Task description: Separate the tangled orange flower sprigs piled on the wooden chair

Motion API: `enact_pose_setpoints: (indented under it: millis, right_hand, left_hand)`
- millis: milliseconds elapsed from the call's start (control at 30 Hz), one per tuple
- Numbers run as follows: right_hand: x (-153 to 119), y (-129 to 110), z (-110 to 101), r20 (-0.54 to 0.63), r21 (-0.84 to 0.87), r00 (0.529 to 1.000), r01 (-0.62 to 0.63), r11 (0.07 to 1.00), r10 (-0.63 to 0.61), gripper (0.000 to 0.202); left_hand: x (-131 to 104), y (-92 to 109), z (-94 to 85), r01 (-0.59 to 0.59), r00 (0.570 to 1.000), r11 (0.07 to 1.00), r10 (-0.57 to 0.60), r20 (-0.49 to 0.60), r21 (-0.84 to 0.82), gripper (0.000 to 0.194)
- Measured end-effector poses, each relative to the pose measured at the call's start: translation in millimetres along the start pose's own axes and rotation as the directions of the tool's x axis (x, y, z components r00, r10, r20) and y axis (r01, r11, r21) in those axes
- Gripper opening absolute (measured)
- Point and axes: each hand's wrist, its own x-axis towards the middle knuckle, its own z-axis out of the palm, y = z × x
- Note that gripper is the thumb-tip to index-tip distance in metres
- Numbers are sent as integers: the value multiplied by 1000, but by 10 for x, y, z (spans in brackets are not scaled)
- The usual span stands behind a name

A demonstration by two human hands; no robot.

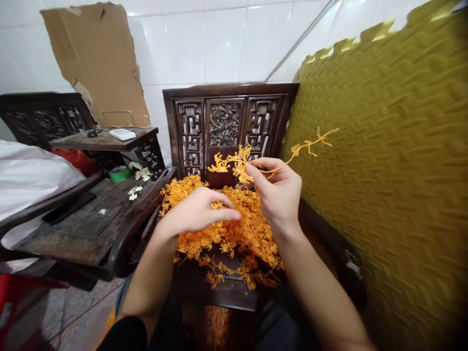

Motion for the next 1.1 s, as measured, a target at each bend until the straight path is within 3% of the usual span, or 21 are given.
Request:
enact_pose_setpoints:
  millis: [67, 133, 200, 300, 467, 600, 767, 867, 1100]
  right_hand:
    - [-70, 30, 36, 15, -31, 1000, -10, 999, 10, 19]
    - [-126, 33, 63, 54, -67, 999, -1, 998, 4, 16]
    - [-158, 23, 76, 83, -89, 997, 10, 996, -3, 13]
    - [-167, 9, 67, 95, -81, 995, -28, 996, 35, 16]
    - [-155, -6, 35, 128, -74, 985, -110, 991, 119, 20]
    - [-176, -28, 65, 140, -98, 980, -127, 987, 140, 16]
    - [-173, -5, 77, 155, -77, 977, -133, 988, 143, 19]
    - [-152, 20, 50, 135, -82, 982, -119, 990, 129, 19]
    - [-112, 64, 59, 34, -118, 999, 38, 992, -34, 10]
  left_hand:
    - [50, 22, 166, 30, 981, 994, -9, -192, 105, 42]
    - [110, 8, 279, 68, 914, 978, 18, -405, 197, 54]
    - [155, -29, 327, 45, 868, 964, 92, -487, 263, 58]
    - [180, -92, 321, -30, 847, 933, 214, -487, 357, 55]
    - [176, -182, 266, -122, 763, 869, 392, -514, 480, 53]
    - [151, -236, 236, -146, 768, 844, 426, -478, 517, 54]
    - [116, -251, 244, -40, 802, 781, 397, -446, 624, 38]
    - [114, -235, 264, -107, 818, 771, 428, -385, 628, 41]
    - [130, -139, 357, -356, 737, 788, 567, -368, 502, 40]
